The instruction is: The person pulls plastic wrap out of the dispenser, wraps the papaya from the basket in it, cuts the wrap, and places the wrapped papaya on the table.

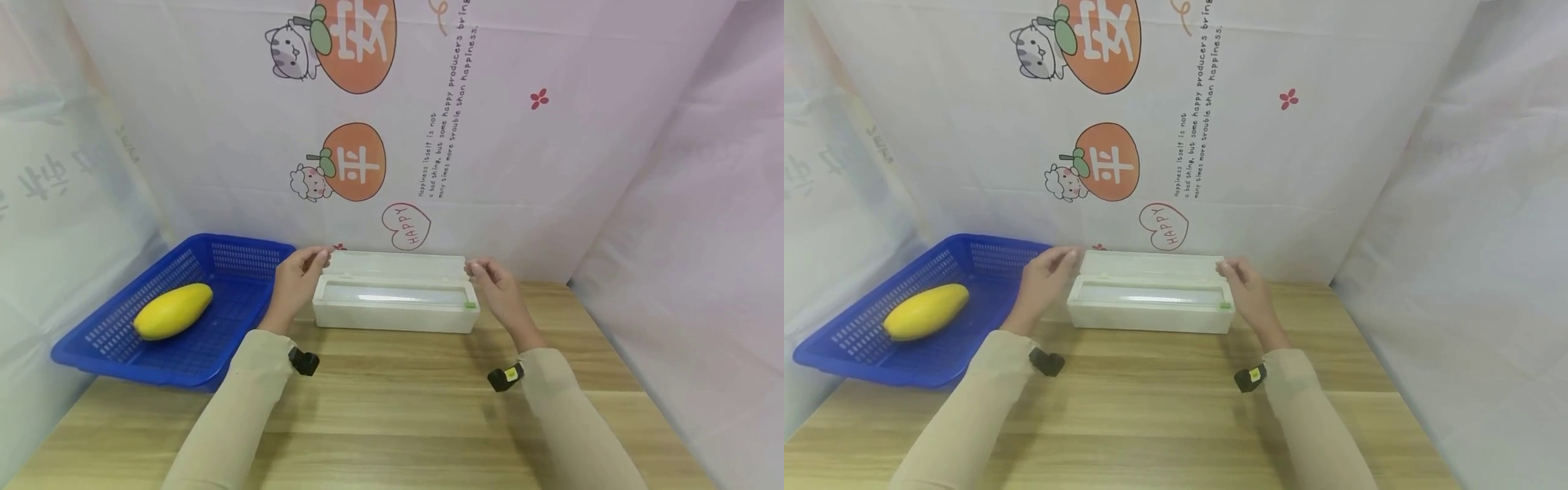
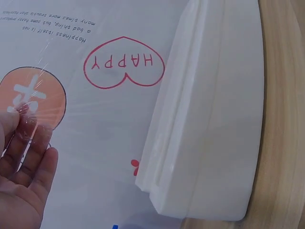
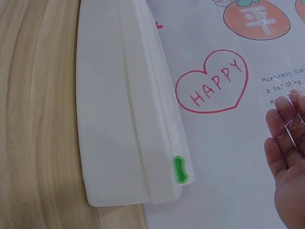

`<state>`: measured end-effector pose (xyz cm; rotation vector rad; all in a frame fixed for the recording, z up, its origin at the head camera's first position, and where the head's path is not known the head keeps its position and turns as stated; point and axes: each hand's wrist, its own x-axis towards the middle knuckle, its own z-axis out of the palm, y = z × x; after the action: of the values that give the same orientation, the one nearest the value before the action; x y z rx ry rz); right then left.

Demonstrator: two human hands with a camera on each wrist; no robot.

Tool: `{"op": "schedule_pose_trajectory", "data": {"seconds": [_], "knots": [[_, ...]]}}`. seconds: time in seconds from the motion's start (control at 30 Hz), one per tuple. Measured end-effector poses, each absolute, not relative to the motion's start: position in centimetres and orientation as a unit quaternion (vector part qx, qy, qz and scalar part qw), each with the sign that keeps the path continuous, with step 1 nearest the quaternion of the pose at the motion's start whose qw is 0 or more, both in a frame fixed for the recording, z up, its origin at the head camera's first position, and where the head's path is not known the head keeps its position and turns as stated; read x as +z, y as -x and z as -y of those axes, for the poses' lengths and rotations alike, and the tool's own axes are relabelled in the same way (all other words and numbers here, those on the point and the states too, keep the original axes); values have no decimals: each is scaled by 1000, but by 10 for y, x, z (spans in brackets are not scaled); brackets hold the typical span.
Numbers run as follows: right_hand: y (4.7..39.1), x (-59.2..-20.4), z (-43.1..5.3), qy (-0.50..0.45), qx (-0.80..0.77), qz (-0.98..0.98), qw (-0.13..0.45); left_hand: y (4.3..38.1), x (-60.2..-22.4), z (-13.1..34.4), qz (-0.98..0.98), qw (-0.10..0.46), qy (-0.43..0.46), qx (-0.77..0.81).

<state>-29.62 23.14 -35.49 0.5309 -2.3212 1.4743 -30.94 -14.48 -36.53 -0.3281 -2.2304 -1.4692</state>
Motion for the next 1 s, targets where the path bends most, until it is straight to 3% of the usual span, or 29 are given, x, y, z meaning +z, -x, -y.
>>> {"op": "schedule_pose_trajectory", "data": {"seconds": [0.23, 1.0], "knots": [[281, -335, -224, -176, 494, 833, 176, 308, -355, 147, 812, 228, 125, -523], [280, -317, -224, -218, 497, 808, 229, 302, -329, 148, 797, 262, 150, -522]]}}
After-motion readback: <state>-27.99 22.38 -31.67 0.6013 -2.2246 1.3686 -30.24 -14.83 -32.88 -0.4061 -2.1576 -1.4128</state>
